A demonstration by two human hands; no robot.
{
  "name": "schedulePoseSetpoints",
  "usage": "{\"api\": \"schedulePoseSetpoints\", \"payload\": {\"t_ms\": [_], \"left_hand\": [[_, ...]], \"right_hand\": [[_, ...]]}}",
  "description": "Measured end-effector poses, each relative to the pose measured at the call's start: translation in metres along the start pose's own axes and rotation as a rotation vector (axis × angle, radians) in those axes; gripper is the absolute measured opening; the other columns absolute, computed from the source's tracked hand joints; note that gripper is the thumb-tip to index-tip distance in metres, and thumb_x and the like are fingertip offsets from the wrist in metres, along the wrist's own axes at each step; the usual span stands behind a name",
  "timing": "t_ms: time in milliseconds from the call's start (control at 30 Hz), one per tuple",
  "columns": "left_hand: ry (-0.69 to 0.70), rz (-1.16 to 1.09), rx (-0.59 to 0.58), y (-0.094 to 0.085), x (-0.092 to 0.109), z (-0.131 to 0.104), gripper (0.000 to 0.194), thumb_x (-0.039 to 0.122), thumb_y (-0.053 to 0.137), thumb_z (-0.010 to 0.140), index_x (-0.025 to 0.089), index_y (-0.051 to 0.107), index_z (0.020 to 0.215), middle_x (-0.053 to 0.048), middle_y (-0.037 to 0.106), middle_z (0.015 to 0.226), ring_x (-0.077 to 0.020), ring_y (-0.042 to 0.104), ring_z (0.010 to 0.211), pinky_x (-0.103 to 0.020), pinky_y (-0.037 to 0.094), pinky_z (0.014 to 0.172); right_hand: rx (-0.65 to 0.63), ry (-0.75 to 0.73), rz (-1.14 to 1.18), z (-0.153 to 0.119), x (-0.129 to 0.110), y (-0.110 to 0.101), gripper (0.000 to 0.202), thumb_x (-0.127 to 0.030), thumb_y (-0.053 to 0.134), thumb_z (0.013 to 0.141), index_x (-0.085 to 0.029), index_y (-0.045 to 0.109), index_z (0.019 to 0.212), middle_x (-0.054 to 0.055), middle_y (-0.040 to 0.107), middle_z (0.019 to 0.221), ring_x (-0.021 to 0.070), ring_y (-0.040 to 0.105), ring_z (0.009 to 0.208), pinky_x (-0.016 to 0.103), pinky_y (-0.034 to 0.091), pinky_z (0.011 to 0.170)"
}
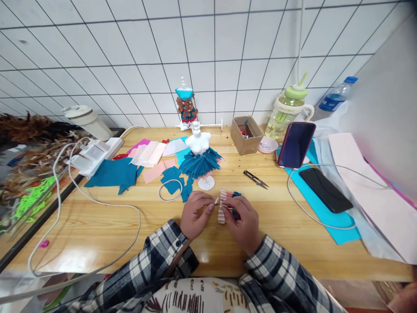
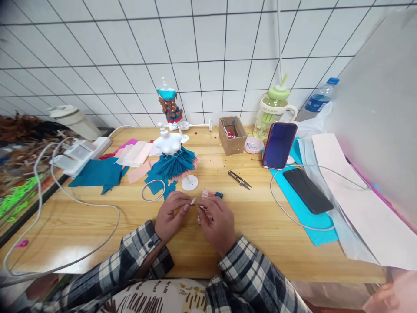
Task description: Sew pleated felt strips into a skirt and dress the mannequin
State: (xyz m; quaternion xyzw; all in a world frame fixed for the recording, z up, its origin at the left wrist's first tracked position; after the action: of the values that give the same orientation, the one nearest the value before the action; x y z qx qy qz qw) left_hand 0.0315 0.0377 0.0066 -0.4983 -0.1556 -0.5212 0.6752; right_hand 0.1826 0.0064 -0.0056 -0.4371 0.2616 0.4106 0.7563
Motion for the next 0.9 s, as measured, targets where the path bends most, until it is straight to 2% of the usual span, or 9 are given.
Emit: {"api": "schedulePoseSetpoints", "payload": {"t_ms": [100,267,400,600,900], "left_hand": [[0.011,-0.006,-0.072,0.004,0.0,-0.002,0.032,0.037,0.045,0.094,0.019,0.072,0.098,-0.008,0.07,0.092,-0.0216,0.059,0.09,-0.038,0.045,0.081],[0.032,0.095,-0.162,0.007,0.001,-0.006,0.034,0.033,0.042,0.094,0.019,0.072,0.102,-0.009,0.069,0.091,-0.022,0.058,0.087,-0.039,0.045,0.078],[0.128,0.233,-0.191,0.01,0.007,-0.01,0.028,0.028,0.048,0.089,0.018,0.071,0.102,-0.01,0.069,0.093,-0.0226,0.057,0.087,-0.04,0.044,0.079],[0.186,0.394,-0.16,0.012,0.011,-0.012,0.018,0.019,0.053,0.086,0.019,0.07,0.093,-0.007,0.07,0.09,-0.0223,0.056,0.086,-0.039,0.044,0.079],[0.146,0.291,-0.147,0.01,0.01,-0.012,0.011,0.022,0.056,0.086,0.019,0.067,0.088,-0.006,0.068,0.089,-0.0208,0.055,0.086,-0.038,0.042,0.079]], "right_hand": [[-0.035,-0.057,-0.072,0.0,-0.005,0.002,0.013,-0.022,0.058,0.09,-0.023,0.067,0.099,0.006,0.069,0.095,0.0193,0.065,0.091,0.033,0.052,0.08],[-0.069,-0.025,-0.171,-0.001,-0.003,0.006,0.012,-0.025,0.058,0.091,-0.023,0.068,0.094,0.005,0.07,0.089,0.018,0.065,0.081,0.03,0.05,0.072],[-0.075,-0.009,-0.229,-0.002,-0.003,0.007,0.011,-0.023,0.057,0.089,-0.021,0.068,0.093,0.006,0.07,0.088,0.0184,0.064,0.077,0.03,0.049,0.068],[-0.122,0.144,-0.014,0.0,0.007,0.012,0.009,-0.019,0.058,0.084,-0.021,0.066,0.083,0.003,0.065,0.081,0.0133,0.058,0.062,0.025,0.048,0.056],[-0.161,0.287,0.22,0.001,0.017,0.017,0.01,-0.021,0.057,0.079,-0.019,0.065,0.072,0.0,0.059,0.066,0.0112,0.048,0.054,0.023,0.04,0.05]]}}
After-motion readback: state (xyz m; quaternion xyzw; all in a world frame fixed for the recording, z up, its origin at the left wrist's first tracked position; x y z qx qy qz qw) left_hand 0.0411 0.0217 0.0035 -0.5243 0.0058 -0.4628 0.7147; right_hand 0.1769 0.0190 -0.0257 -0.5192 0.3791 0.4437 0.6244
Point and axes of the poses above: each hand's wrist, its own z-axis towards the middle knuckle, its own y-axis out of the palm, x = y × z, the point moved 7 cm from there along z, towards the middle knuckle
